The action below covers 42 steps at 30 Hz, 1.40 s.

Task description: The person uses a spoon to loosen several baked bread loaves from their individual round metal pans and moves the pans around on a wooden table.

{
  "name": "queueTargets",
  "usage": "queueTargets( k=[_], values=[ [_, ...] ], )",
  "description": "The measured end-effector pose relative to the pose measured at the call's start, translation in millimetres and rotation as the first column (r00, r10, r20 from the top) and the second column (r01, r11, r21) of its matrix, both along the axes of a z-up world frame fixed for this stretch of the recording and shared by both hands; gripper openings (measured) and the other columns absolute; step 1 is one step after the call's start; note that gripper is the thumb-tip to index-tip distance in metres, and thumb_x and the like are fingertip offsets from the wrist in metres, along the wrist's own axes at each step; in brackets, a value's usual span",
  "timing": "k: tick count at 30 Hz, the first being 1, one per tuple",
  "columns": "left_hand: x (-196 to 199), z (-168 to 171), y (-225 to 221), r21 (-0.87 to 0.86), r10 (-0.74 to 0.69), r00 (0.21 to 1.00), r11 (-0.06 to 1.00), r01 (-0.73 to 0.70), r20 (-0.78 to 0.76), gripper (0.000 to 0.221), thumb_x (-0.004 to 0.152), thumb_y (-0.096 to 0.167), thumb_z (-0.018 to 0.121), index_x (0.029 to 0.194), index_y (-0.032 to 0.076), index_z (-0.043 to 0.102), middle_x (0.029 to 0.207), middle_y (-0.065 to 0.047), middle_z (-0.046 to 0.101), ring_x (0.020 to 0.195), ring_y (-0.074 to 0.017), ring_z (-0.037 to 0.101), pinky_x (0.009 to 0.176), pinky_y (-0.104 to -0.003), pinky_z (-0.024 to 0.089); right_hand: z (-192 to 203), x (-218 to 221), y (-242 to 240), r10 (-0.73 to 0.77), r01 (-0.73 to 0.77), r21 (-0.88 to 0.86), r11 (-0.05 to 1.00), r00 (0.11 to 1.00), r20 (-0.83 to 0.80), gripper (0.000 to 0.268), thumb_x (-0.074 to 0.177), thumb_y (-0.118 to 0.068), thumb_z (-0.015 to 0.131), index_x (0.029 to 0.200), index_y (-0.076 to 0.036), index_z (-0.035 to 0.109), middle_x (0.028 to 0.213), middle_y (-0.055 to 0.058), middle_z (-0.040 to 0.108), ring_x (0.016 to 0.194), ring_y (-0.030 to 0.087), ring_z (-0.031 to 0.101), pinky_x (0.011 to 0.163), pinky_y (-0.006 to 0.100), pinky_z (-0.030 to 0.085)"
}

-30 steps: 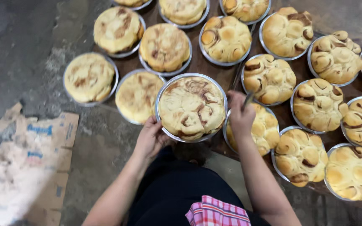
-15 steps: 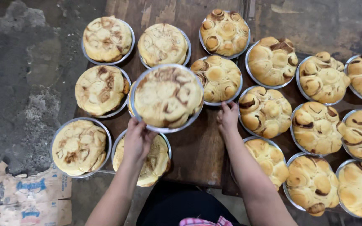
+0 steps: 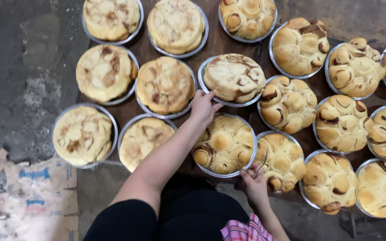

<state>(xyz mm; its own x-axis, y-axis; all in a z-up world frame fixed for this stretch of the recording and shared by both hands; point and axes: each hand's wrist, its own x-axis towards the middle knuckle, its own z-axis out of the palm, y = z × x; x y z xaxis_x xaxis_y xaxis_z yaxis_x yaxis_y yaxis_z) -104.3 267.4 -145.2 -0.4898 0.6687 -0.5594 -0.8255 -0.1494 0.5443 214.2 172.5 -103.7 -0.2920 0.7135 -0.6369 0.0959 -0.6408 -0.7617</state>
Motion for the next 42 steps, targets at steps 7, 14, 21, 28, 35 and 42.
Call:
queueTargets(
  k=[7, 14, 21, 28, 35, 42],
  values=[
    [5, -47, -9, -0.382, -0.199, 0.896, 0.923, 0.035, -0.398, 0.03, 0.097, -0.002, 0.056, 0.123, -0.01, 0.069, 0.108, -0.029, 0.071, 0.077, -0.0349, 0.058, 0.066, -0.047, 0.043, 8, 10, -5, 0.134, -0.134, 0.016, 0.991, 0.991, 0.0, 0.029, 0.092, -0.005, 0.061, 0.119, -0.01, 0.052, 0.08, 0.0, 0.068, 0.046, 0.004, 0.043, 0.039, 0.021, 0.029],
    [100, 5, -228, -0.29, -0.246, 0.182, 0.913, -0.285, -0.952, 0.053, 0.092, 0.009, 0.065, 0.141, -0.003, 0.049, 0.133, -0.023, 0.054, 0.125, -0.0351, 0.055, 0.105, -0.042, 0.048, 32, 23, -3, 0.202, -0.203, -0.011, 0.979, 0.976, -0.083, 0.02, 0.094, -0.008, 0.064, 0.107, -0.008, 0.05, 0.059, -0.003, 0.049, 0.037, 0.005, 0.033, 0.034, 0.024, 0.022],
    [155, -1, -272, -0.238, -0.102, 0.99, 0.968, 0.075, -0.099, 0.026, 0.104, 0.03, 0.054, 0.119, 0.009, 0.059, 0.1, -0.004, 0.064, 0.087, -0.0161, 0.062, 0.078, -0.037, 0.058, 25, 39, 4, 0.437, -0.438, -0.027, 0.899, 0.899, -0.032, 0.019, 0.093, -0.017, 0.067, 0.106, -0.009, 0.055, 0.069, 0.002, 0.067, 0.041, 0.006, 0.037, 0.038, 0.023, 0.027],
    [110, 108, -250, -0.404, -0.382, 0.418, 0.914, 0.039, -0.824, 0.026, 0.103, 0.027, 0.064, 0.099, 0.002, 0.057, 0.081, -0.011, 0.063, 0.076, -0.0239, 0.059, 0.069, -0.039, 0.052, 86, 48, 19, 0.526, -0.623, 0.506, 0.597, 0.78, 0.34, 0.026, 0.105, -0.025, 0.067, 0.103, 0.0, 0.06, 0.085, 0.008, 0.061, 0.075, 0.016, 0.056, 0.067, 0.031, 0.047],
    [115, 194, -227, -0.557, -0.563, 0.231, 0.825, 0.098, -0.793, 0.025, 0.092, 0.028, 0.067, 0.089, 0.003, 0.06, 0.074, -0.014, 0.064, 0.065, -0.0294, 0.062, 0.061, -0.04, 0.049, 123, -10, -21, 0.436, -0.708, 0.6, 0.373, 0.704, 0.561, 0.026, 0.105, -0.029, 0.06, 0.096, -0.005, 0.063, 0.079, 0.016, 0.064, 0.072, 0.031, 0.064, 0.065, 0.039, 0.051],
    [108, 186, -216, -0.559, -0.577, 0.375, 0.812, 0.168, -0.726, 0.028, 0.092, 0.028, 0.064, 0.087, 0.002, 0.053, 0.073, -0.012, 0.062, 0.06, -0.02, 0.067, 0.058, -0.036, 0.054, 103, -10, -35, 0.387, -0.579, 0.694, 0.428, 0.811, 0.438, 0.022, 0.099, -0.026, 0.058, 0.09, -0.005, 0.061, 0.071, 0.016, 0.062, 0.059, 0.031, 0.063, 0.057, 0.039, 0.05]
  ],
)
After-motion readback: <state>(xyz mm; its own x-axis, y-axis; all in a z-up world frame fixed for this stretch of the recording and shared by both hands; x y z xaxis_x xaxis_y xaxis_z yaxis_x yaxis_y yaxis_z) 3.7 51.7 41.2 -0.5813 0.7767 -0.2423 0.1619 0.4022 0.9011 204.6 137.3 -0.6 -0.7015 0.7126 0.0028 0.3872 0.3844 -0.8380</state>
